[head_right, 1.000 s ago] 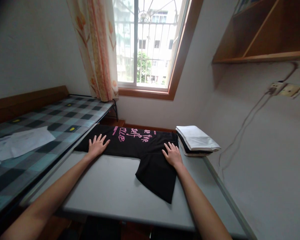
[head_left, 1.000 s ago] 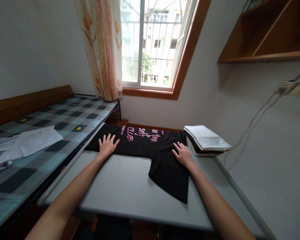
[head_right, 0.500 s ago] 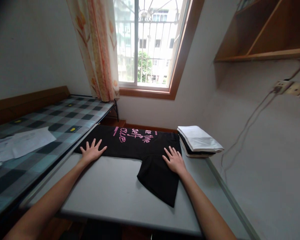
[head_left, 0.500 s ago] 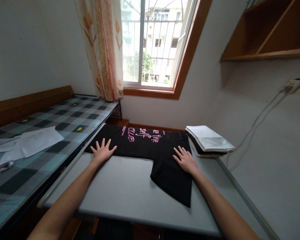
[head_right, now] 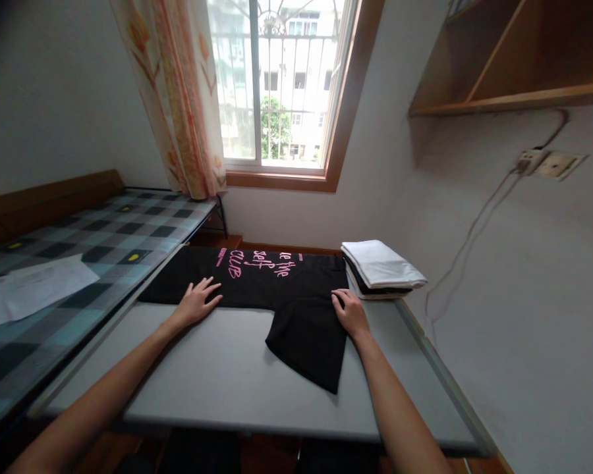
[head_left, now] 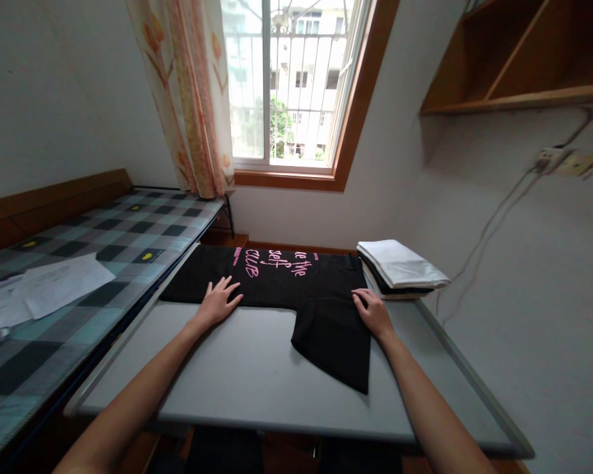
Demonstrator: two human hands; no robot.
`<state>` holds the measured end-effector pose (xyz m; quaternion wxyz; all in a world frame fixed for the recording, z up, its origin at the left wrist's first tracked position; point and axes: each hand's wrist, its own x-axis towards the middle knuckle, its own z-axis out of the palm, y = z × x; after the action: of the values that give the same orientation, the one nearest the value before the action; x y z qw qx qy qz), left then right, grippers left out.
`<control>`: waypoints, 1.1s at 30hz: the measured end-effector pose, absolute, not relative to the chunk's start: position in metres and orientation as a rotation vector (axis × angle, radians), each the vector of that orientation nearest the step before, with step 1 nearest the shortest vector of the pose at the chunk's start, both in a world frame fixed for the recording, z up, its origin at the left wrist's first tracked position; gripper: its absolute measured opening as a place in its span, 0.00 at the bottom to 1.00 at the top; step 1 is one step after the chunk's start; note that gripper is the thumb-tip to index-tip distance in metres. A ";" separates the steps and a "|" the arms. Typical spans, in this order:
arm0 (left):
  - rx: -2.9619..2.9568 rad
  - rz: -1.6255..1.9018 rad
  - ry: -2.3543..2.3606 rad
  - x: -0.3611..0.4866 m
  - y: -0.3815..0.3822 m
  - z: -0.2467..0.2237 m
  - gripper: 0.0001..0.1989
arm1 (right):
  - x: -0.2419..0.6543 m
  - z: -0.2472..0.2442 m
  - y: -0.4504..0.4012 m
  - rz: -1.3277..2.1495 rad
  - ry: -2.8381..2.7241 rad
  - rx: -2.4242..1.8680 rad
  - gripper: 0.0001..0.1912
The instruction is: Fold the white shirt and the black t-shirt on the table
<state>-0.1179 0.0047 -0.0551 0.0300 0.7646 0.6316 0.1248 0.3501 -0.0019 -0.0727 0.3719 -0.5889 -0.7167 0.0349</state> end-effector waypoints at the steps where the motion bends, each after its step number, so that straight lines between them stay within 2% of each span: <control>1: 2.408 0.417 1.835 -0.107 0.003 -0.052 0.24 | 0.352 -0.072 -0.002 0.123 -1.795 -1.501 0.23; 5: 2.551 0.483 1.350 -0.058 0.000 -0.036 0.20 | 0.355 -0.070 -0.003 0.198 -1.654 -1.495 0.24; 13: 2.780 0.326 0.541 0.020 -0.014 -0.016 0.25 | 0.354 -0.067 -0.005 0.251 -1.539 -1.467 0.25; 17: 2.773 0.318 0.474 0.031 -0.014 -0.015 0.21 | 0.352 -0.063 -0.007 0.266 -1.527 -1.424 0.24; 22: 2.611 0.400 0.463 0.037 -0.007 -0.010 0.12 | 0.351 -0.061 -0.008 0.314 -1.523 -1.385 0.22; 26: 2.481 0.455 0.479 0.043 -0.005 0.002 0.12 | 0.350 -0.061 -0.010 0.408 -1.581 -1.374 0.22; 33: 2.320 0.281 0.341 0.058 0.004 0.004 0.08 | 0.352 -0.063 -0.008 0.478 -1.557 -1.378 0.24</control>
<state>0.0577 0.0043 0.0044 0.3800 0.9087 0.1334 0.1102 0.3517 -0.0083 -0.0632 0.4829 -0.5655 -0.6391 0.1963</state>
